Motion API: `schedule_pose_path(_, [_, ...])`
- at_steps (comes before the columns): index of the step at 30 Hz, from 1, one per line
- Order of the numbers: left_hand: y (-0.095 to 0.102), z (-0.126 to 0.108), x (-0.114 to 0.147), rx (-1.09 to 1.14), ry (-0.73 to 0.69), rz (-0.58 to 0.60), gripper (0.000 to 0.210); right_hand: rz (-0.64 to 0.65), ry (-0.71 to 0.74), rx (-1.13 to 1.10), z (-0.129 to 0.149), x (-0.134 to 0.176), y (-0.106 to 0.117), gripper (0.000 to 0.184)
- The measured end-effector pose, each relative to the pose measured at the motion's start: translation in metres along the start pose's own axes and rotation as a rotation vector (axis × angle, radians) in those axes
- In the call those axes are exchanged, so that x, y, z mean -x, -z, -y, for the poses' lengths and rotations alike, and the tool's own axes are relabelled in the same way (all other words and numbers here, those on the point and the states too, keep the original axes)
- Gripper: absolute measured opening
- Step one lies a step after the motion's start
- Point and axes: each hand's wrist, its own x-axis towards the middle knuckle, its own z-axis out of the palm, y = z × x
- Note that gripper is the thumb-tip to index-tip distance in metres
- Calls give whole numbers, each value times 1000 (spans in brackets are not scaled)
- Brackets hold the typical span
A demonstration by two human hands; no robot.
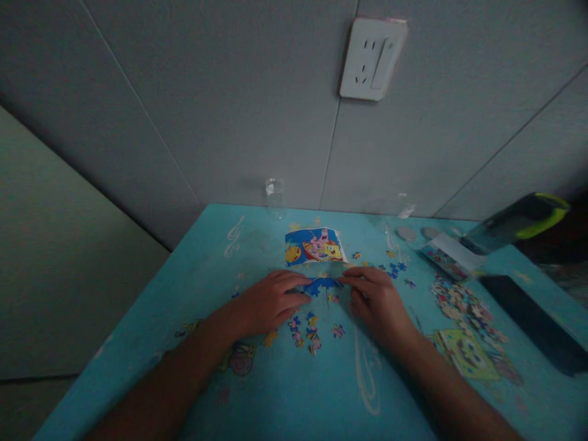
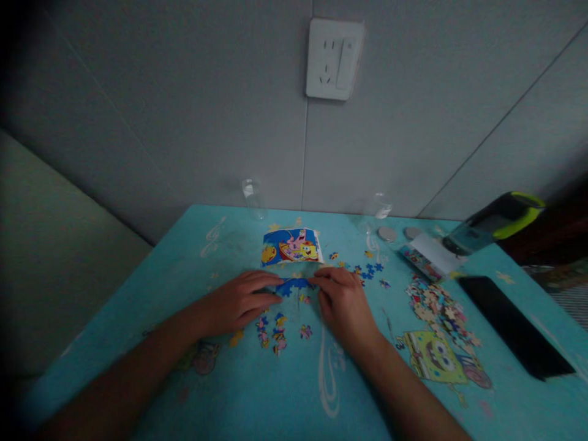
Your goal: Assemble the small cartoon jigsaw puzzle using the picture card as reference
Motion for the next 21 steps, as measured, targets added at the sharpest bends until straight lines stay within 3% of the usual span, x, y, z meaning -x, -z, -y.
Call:
schedule_pose_path(6, [-5, 5, 3, -17, 7, 19, 31, 174, 96, 108, 37, 27, -3, 33])
schedule_pose_path(13, [-9, 10, 5, 7, 8, 8, 31, 121, 57, 86, 55, 54, -11, 38])
schedule_pose_path(21, [-7, 11, 2, -6, 14, 27, 34, 10, 63, 112, 59, 58, -22, 32])
